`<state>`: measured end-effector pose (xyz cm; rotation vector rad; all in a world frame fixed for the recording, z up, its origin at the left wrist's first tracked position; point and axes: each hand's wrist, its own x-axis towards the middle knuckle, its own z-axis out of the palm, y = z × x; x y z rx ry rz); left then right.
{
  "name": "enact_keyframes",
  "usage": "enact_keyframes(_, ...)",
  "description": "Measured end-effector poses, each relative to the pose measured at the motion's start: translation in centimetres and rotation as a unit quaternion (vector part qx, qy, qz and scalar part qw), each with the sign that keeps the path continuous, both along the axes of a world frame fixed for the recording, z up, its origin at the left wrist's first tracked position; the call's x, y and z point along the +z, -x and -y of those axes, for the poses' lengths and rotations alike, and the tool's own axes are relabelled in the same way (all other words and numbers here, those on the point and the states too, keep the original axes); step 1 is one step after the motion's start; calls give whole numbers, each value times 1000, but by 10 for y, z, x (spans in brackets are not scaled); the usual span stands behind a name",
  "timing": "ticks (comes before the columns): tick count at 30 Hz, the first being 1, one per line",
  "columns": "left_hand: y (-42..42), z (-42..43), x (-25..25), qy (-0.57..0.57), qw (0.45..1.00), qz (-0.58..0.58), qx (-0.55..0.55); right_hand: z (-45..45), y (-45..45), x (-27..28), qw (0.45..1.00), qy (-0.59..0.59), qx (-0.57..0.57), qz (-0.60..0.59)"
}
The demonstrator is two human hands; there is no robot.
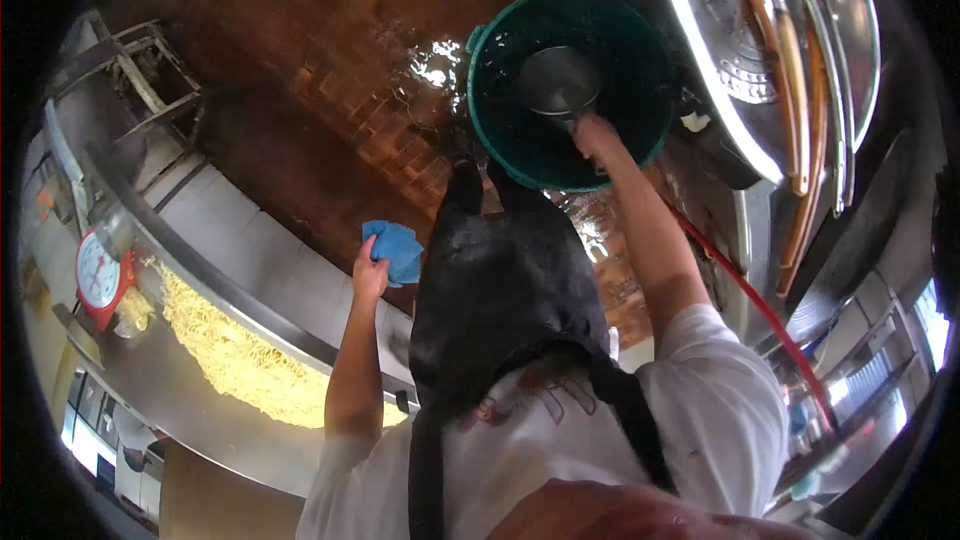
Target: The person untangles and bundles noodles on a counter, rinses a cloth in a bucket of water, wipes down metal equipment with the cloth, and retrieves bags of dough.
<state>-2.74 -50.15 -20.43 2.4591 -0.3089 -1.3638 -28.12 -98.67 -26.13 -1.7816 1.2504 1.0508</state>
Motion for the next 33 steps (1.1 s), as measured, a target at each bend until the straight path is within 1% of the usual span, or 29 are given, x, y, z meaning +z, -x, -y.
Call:
enact_keyframes(2,8,-29,-27,4,1000,9,-13,8,5,-65,995,64,66,-43)
enact_keyframes(4,10,-23,-20,-18,1000,-17,15,13,10,-113,986,160,12,-36)
enact_keyframes(5,12,-21,-17,-30,999,-29,28,16,8,-131,985,166,10,-46)
enact_keyframes(8,23,-39,-24,3,986,-74,151,28,-9,-171,977,196,23,-77)
enact_keyframes(9,24,-50,-32,0,988,-71,135,32,-15,-189,973,210,39,-88)
enact_keyframes(11,29,-76,-46,-11,992,-68,103,38,-27,-218,973,179,73,-129)
enact_keyframes(13,31,-76,-43,-36,993,-73,89,42,-42,-233,973,87,109,-185)
enact_keyframes(16,35,-76,-48,-38,992,-76,95,38,-51,-240,985,82,67,-135)
enact_keyframes(19,36,-74,-46,-20,989,-78,120,24,-36,-257,979,88,154,-104)
enact_keyframes(21,28,-62,-41,-15,989,-74,123,-1,6,-285,979,164,119,1)
enact_keyframes(22,23,-54,-35,-19,990,-71,118,-7,21,-287,973,202,100,53)
enact_keyframes(23,19,-50,-28,-23,991,-69,112,-9,22,-264,979,184,59,64)
enact_keyframes(25,7,-59,-31,13,995,-56,86,-18,22,-195,984,155,-27,88)
enact_keyframes(26,0,-61,-33,35,996,-50,71,-21,26,-175,983,152,-37,100)
enact_keyframes(27,-6,-55,-28,11,990,-81,117,-28,32,-158,982,148,-50,111)
enact_keyframes(30,-11,1,14,39,997,50,48,-42,34,-72,978,133,-121,108)
enact_keyframes(31,-18,-6,1,125,989,26,75,-50,37,-42,975,134,-136,109)
enact_keyframes(32,-25,2,1,123,991,29,52,-56,40,-14,972,138,-154,110)
enact_keyframes(33,-33,10,7,118,992,32,27,-64,45,16,963,163,-160,143)
